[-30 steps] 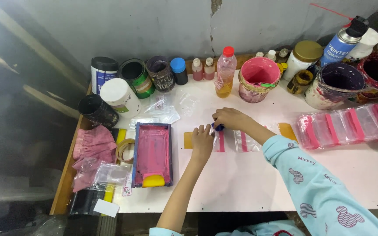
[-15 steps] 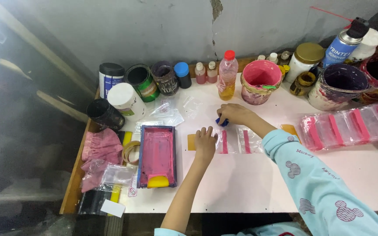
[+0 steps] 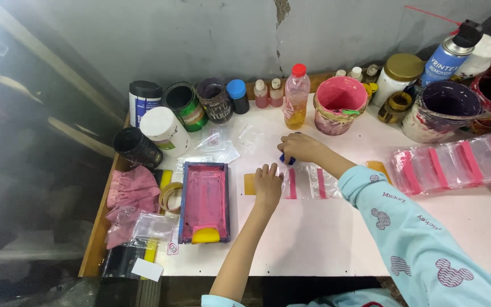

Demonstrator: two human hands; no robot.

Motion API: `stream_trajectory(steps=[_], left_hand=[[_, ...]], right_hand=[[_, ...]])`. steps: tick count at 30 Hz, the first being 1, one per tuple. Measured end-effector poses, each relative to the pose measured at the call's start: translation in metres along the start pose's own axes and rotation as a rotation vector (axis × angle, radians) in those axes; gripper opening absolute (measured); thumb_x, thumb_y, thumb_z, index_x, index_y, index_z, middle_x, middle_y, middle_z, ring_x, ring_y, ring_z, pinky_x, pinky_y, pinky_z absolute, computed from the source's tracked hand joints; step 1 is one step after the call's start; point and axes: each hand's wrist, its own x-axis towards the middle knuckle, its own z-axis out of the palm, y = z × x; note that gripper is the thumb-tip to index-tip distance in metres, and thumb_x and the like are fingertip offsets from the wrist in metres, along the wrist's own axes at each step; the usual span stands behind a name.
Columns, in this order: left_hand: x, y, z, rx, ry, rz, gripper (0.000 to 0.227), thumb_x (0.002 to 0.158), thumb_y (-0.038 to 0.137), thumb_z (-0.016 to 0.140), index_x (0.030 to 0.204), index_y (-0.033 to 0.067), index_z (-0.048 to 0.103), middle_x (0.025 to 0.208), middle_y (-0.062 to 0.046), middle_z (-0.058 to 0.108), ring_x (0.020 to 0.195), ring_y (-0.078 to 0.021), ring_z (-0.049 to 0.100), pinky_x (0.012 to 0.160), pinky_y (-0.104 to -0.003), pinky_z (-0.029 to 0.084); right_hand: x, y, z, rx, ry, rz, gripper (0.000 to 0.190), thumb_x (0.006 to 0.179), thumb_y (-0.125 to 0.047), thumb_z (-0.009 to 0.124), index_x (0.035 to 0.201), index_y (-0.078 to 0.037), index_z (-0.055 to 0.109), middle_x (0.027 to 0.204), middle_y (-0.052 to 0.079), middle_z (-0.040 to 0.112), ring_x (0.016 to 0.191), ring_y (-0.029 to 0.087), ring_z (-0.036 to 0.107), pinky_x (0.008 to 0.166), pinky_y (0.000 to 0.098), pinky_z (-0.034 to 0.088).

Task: The person wipes a white table surface with a blue cloth, cleaning pink paint residue from the area around several small plastic bags. The person moves the bags aside to wipe underneath them and then returns them to their original positions.

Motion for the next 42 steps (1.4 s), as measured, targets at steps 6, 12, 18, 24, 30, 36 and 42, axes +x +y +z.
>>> stream_trajectory(steps=[6,12,18,24,30,36,42], left_hand=[[0.008,0.002,0.015,0.009,0.019,-0.013,0.036,0.108,0.030,0.041,0.134,0.0370,0.065,0.135,0.005,0.047,0.118,-0.0193,0.041,0.090,-0.036,0.030],[-0.004,-0.008,-0.001,-0.030,0.018,0.035,0.039,0.109,0.026,0.039,0.139,0.0364,0.061,0.136,0.001,0.047,0.120,-0.0227,0.041,0.090,-0.037,0.030],[-0.013,-0.033,-0.004,-0.299,0.229,0.078,0.037,0.090,0.012,0.067,0.119,0.0317,0.076,0.119,0.001,0.052,0.110,-0.0242,0.052,0.088,-0.034,0.041],[-0.044,-0.014,-0.017,-1.445,0.260,0.056,0.039,0.107,0.021,0.043,0.138,0.0133,0.065,0.125,-0.024,0.067,0.116,-0.0460,0.062,0.097,-0.051,0.050],[-0.104,0.014,-0.063,-1.874,0.216,0.038,0.098,0.070,0.018,0.095,0.153,0.0039,0.043,0.116,-0.021,0.065,0.100,-0.0262,0.069,0.091,-0.032,0.057],[-0.095,0.037,-0.052,-2.186,0.210,0.029,0.018,0.097,0.006,0.068,0.115,0.0056,0.071,0.102,-0.005,0.070,0.091,-0.0147,0.071,0.085,-0.031,0.062],[-0.090,0.052,-0.026,-2.118,0.101,0.106,0.066,0.095,0.033,0.074,0.152,0.0135,0.048,0.135,-0.012,0.063,0.116,-0.0224,0.063,0.096,-0.040,0.057]], right_hand=[[0.004,-0.030,-0.017,0.028,-0.102,-0.012,0.022,0.087,-0.024,0.073,0.070,-0.036,0.066,0.089,-0.012,0.057,0.096,0.015,0.060,0.091,0.0328,0.056],[-0.002,0.005,0.015,0.087,-0.213,0.199,0.023,0.082,-0.022,0.073,0.087,-0.044,0.073,0.094,-0.007,0.062,0.100,0.017,0.061,0.079,0.0343,0.060],[-0.022,-0.027,-0.049,0.794,-0.173,0.611,0.032,0.086,-0.017,0.067,0.116,-0.023,0.073,0.110,0.015,0.070,0.112,0.038,0.069,0.096,0.0492,0.056],[-0.069,-0.080,-0.087,1.728,0.297,0.942,0.049,0.084,-0.004,0.073,0.131,-0.016,0.072,0.115,0.011,0.071,0.108,0.023,0.062,0.097,0.0360,0.052],[-0.103,-0.123,-0.129,1.737,0.468,1.119,0.040,0.088,-0.010,0.078,0.127,-0.008,0.073,0.112,0.010,0.073,0.102,0.017,0.065,0.093,0.0340,0.054],[-0.138,-0.132,-0.097,2.001,0.681,1.233,0.028,0.096,-0.016,0.071,0.123,-0.008,0.070,0.092,0.006,0.060,0.078,0.018,0.065,0.065,0.0303,0.058],[-0.146,-0.150,-0.130,1.639,0.635,1.216,0.027,0.090,-0.009,0.077,0.117,-0.009,0.072,0.101,0.008,0.066,0.086,0.015,0.063,0.076,0.0324,0.057]])
